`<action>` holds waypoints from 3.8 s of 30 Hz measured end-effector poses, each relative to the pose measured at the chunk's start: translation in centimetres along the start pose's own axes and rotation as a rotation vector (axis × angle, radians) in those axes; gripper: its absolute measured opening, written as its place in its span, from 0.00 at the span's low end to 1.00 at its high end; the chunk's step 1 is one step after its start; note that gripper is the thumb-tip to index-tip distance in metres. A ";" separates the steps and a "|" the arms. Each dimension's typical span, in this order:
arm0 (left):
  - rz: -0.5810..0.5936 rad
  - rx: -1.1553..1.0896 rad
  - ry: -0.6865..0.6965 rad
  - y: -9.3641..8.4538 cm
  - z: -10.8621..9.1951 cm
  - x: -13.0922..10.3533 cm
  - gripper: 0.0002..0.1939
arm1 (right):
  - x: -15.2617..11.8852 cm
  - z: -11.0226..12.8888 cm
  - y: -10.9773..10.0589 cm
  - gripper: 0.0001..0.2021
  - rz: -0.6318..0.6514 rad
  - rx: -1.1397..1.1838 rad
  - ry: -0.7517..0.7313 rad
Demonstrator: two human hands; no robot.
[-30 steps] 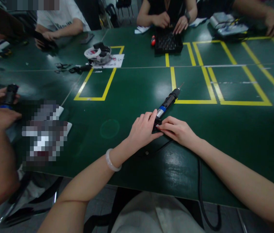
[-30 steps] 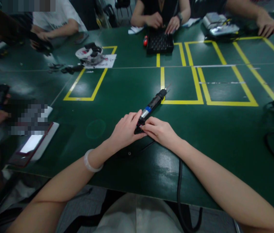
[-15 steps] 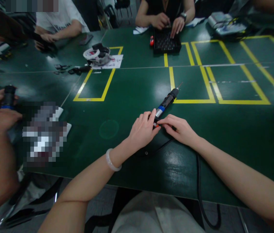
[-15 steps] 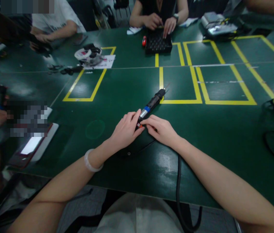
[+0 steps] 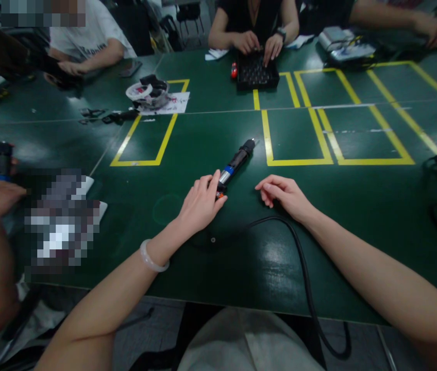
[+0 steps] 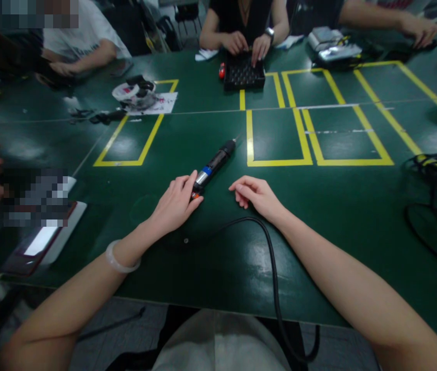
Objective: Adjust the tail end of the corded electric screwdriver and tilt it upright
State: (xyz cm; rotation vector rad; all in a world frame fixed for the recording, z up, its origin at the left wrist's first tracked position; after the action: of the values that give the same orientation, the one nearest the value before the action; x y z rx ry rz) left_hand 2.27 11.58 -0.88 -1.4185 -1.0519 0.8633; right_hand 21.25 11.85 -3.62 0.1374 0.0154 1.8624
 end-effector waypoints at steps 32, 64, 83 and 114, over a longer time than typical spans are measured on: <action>-0.139 0.105 -0.707 -3.5 27.5 3.0 0.33 | -0.2 0.3 0.4 0.17 0.009 -0.070 0.010; -0.123 0.145 -0.434 -2.8 11.8 0.1 0.29 | 0.2 0.5 0.9 0.22 0.036 -0.236 -0.021; 0.013 0.052 -0.007 -0.6 -5.7 -1.0 0.31 | -0.5 3.2 5.3 0.07 0.231 -0.700 -0.364; 0.040 -0.062 0.038 0.2 -4.6 -1.1 0.44 | -2.7 3.5 6.2 0.15 0.398 -1.013 -0.596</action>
State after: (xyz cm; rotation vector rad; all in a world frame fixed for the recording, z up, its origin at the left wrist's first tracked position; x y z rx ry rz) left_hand 6.21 8.98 -0.61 -1.5072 -1.0326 0.8357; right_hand 16.48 7.29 0.11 -0.0237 -1.4203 1.9292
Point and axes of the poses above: each hand's wrist, its own x-axis towards the middle knuckle, its own y-axis out of the palm, z = x × y, the point moved 10 cm from there along x, towards the middle knuckle, and after that the axes turned 6 degrees about -y, right-handed, at the moved point
